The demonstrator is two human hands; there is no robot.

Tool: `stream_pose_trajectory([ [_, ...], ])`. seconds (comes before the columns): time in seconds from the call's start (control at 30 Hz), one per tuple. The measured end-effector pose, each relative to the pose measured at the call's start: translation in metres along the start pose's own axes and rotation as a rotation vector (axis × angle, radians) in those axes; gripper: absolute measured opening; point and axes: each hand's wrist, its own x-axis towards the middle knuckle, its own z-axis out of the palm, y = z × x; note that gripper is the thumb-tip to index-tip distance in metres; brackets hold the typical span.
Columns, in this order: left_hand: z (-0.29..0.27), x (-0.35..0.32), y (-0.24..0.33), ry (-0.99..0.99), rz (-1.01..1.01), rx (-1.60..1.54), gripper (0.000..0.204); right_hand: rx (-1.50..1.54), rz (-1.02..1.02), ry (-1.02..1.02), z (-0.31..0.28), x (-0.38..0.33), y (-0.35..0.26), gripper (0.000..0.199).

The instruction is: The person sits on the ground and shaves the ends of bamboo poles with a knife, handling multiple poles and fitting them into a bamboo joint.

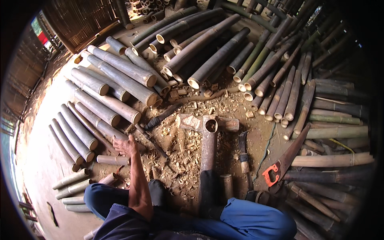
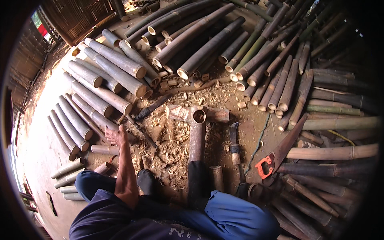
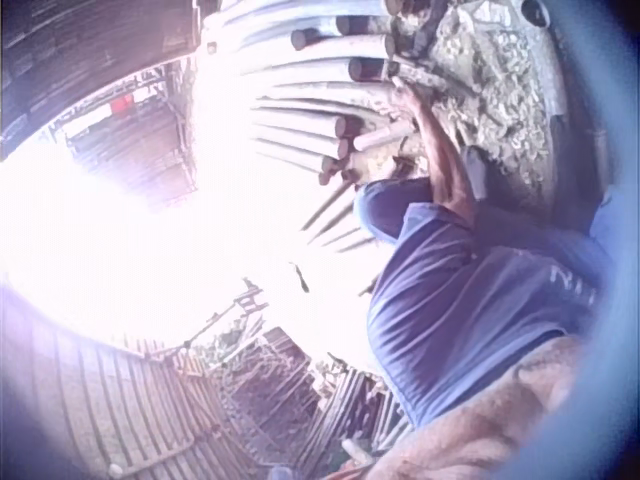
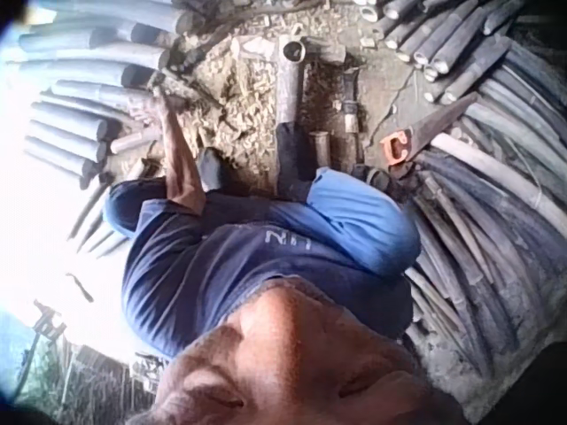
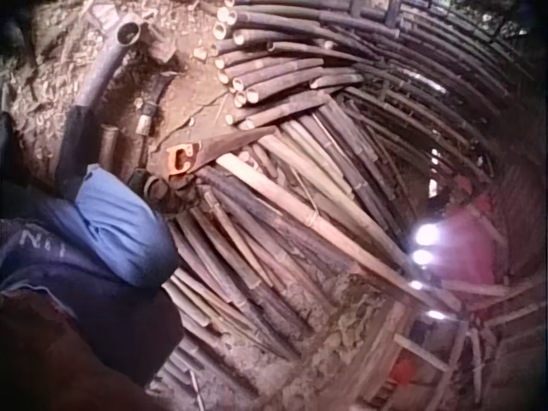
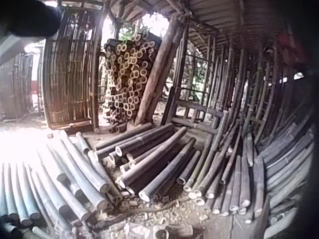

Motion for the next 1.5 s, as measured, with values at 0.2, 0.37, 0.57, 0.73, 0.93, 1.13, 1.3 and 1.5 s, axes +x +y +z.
stream_pose_trajectory([
  [0.2,0.001,-0.075,-0.003,-0.282,0.465,-0.392,0.053,0.04,-0.007,-0.035,-0.002,-0.02,0.008,0.079],
  [0.37,-0.015,-0.163,-0.012,-0.662,0.354,-0.431,0.039,0.078,-0.055,0.006,-0.01,-0.039,0.014,0.079],
  [0.57,-0.017,-0.217,-0.009,-1.266,0.006,-0.586,0.037,0.11,-0.127,0.075,-0.022,-0.076,0.03,0.079],
  [0.73,-0.04,-0.275,-0.027,-1.459,-0.225,-0.444,0.068,0.136,-0.152,0.134,-0.04,-0.104,0.041,0.08],
  [0.93,-0.051,-0.296,-0.025,-1.469,0.018,-0.612,0.046,0.142,-0.147,0.156,-0.043,-0.123,0.055,0.08],
  [1.13,-0.003,-0.254,0.009,-1.477,0.036,-0.69,0.045,0.139,-0.128,0.116,-0.033,-0.129,0.058,0.08],
  [1.3,0.004,-0.251,0.007,-1.486,0.046,-0.558,0.041,0.131,-0.107,0.089,-0.025,-0.133,0.061,0.08],
  [1.5,-0.003,-0.245,0.022,-1.498,0.206,-0.349,0.048,0.123,-0.107,0.109,-0.03,-0.135,0.059,0.081],
])
